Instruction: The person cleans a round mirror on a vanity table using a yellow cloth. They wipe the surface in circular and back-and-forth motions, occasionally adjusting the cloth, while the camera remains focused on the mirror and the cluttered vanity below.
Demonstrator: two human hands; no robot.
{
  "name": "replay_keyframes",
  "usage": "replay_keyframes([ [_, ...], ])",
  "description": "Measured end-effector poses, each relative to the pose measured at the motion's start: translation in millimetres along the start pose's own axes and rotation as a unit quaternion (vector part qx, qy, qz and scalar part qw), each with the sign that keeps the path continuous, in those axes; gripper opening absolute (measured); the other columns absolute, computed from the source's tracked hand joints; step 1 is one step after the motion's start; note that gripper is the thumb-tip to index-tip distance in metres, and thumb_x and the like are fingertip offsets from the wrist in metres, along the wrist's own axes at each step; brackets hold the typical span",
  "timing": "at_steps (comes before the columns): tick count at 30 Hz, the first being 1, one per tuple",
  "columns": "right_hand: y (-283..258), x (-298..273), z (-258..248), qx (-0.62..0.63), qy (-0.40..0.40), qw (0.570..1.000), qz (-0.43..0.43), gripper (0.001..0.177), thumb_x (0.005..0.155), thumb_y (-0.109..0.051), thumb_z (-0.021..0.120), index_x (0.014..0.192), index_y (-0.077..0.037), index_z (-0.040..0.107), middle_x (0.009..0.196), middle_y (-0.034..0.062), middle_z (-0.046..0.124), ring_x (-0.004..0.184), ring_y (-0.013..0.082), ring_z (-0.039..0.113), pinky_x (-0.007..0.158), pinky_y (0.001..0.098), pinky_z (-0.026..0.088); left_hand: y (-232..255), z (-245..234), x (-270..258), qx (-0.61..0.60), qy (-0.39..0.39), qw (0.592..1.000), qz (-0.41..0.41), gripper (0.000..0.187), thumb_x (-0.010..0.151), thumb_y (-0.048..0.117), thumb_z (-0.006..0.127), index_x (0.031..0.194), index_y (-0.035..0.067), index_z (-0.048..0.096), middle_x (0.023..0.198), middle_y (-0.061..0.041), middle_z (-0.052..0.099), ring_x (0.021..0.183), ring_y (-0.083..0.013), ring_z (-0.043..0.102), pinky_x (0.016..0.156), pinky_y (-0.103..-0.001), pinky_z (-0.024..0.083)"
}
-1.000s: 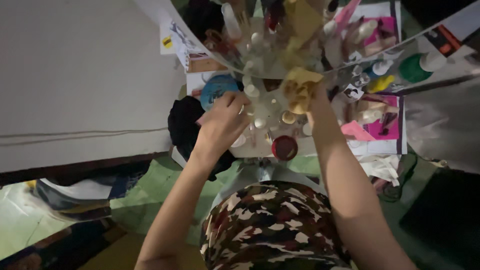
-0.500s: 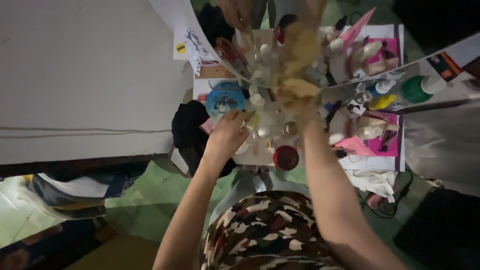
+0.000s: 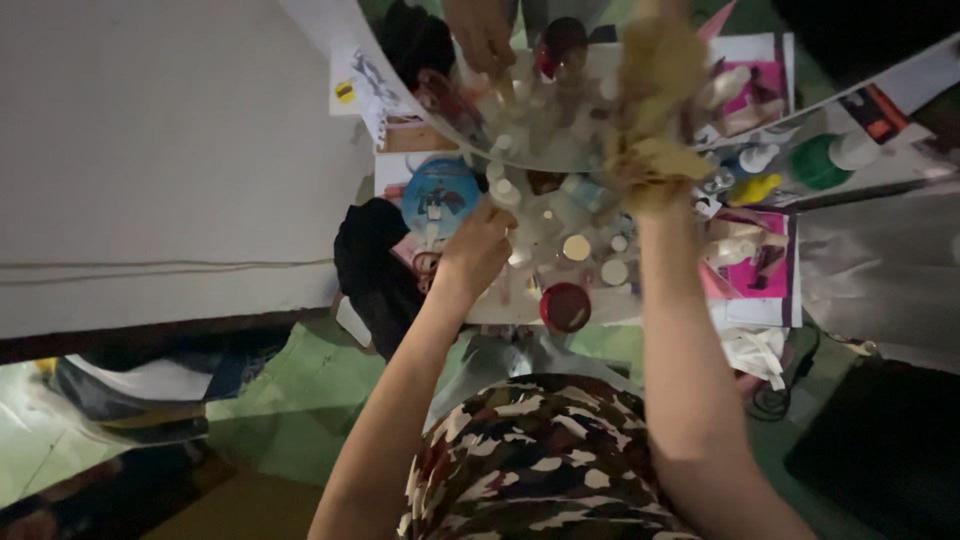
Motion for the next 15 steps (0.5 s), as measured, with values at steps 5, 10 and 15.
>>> replay_keyframes([
  [5,101,-16,34,-0.004,-0.058,0.990,0.127,0.023,0.096,-0.029,0.057,0.111,-0.011,0.059,0.096,0.0074,0.066,0.084,0.0252,0.065,0.075,0.0439,0.055,-4,30,10,0.018,-0.003,1.000,0.015,0.023,0.084,0.003,0.062,0.106,0.007,0.067,0.110,-0.016,0.064,0.104,-0.0398,0.063,0.087,-0.047,0.051],
  [10,20,-11,24,0.017,-0.101,0.988,0.112,0.022,0.097,-0.030,0.057,0.109,-0.012,0.059,0.095,0.0069,0.065,0.083,0.0247,0.065,0.074,0.0429,0.055,-33,79,19,0.075,-0.062,0.995,0.009,0.027,0.081,0.000,0.061,0.105,0.009,0.069,0.109,-0.015,0.065,0.102,-0.0386,0.064,0.089,-0.049,0.050],
  [15,-26,-8,5,0.030,-0.017,0.999,-0.032,0.021,0.097,-0.031,0.057,0.107,-0.012,0.059,0.094,0.0064,0.065,0.082,0.0243,0.064,0.073,0.0419,0.054,-51,104,20,0.101,-0.092,0.991,-0.002,0.029,0.082,0.000,0.061,0.108,0.010,0.069,0.112,-0.014,0.065,0.105,-0.0366,0.063,0.091,-0.048,0.050],
])
Point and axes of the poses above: each hand's wrist, its own x-axis towards the middle knuckle, its own z-axis out of the palm, y = z × x, the point moved 7 cm from there along x, towards the middle knuckle
